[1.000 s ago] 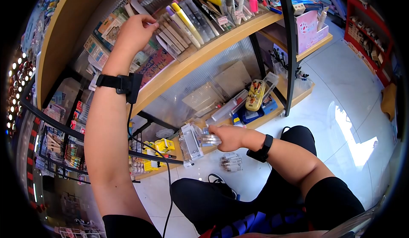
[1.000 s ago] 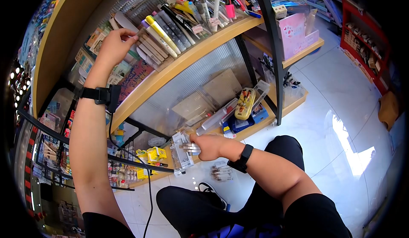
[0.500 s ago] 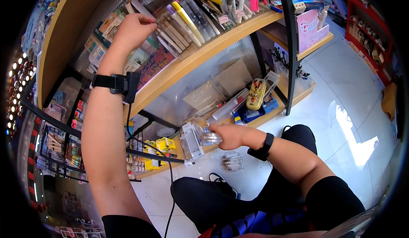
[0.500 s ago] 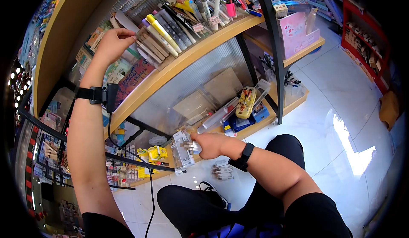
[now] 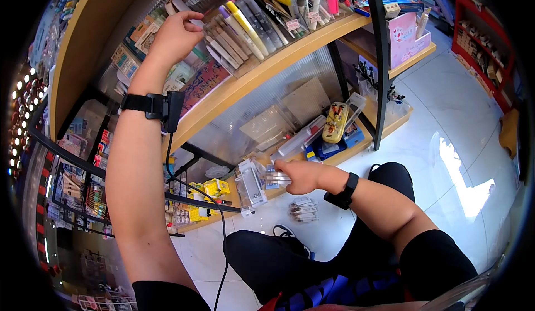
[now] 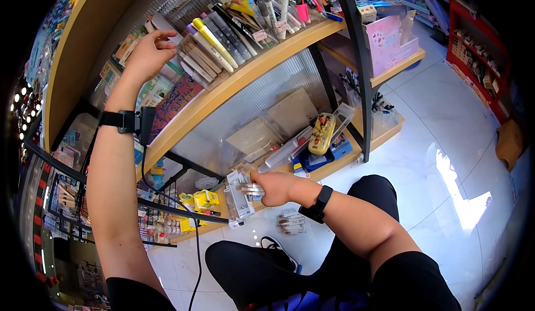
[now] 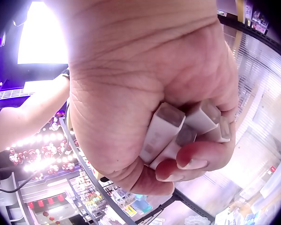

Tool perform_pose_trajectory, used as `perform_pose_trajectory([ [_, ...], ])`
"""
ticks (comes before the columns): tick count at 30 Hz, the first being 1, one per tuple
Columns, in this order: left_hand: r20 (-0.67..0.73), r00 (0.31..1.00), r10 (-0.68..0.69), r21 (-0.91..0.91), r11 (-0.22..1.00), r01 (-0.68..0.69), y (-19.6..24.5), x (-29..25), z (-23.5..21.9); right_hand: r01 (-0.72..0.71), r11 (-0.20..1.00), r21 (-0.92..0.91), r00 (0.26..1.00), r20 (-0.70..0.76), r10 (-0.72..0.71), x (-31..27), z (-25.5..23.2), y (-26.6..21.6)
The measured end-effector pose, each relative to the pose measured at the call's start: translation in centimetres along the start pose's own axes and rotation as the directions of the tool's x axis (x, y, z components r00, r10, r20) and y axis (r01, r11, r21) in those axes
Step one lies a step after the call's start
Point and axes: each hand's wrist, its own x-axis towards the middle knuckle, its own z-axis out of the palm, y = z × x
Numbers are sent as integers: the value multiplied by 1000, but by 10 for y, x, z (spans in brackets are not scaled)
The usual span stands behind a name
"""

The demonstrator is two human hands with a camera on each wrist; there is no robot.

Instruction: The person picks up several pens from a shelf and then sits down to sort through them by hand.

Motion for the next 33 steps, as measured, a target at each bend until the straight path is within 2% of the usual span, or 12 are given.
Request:
perform_pose_trajectory([
  [8, -35, 998, 58, 148, 988, -52, 5, 2, 5, 3, 1000, 4, 1000, 1, -3, -2, -2, -3],
  [15, -33, 998, 56, 105, 993, -53, 1, 8, 10, -1, 1000, 3, 1000, 8, 1, -3, -3, -3],
  [24, -44, 997, 65, 149, 987, -58, 5, 0, 12, 21, 1000, -6, 1000, -8, -21, -3, -2, -1],
  [26, -135, 986, 102, 196, 978, -74, 12, -12, 11, 28, 1000, 3, 1000, -7, -28, -3, -4, -1],
  [27, -136, 986, 97, 193, 979, -70, 14, -19, 8, 32, 999, 18, 999, -4, -32, -4, -3, -1],
  [29, -371, 909, 191, 90, 981, -169, 17, -37, 5, 40, 997, 61, 998, -40, -37, -6, -3, -1],
  [30, -364, 915, 173, 83, 985, -153, 18, -52, 6, 48, 993, 105, 996, -77, -40, -9, -3, -2],
  [31, -483, 869, 106, -242, 938, -249, 20, -71, 8, 22, 993, 113, 998, -56, -16, -8, -5, -3],
  [32, -578, 816, 1, -517, 773, -368, 23, -89, 12, 19, 993, 116, 999, -47, -13, -8, -8, -5],
  [33, -536, 843, -40, -679, 613, -403, 25, -110, 21, 58, 988, 140, 996, -80, -47, -8, -10, -6],
])
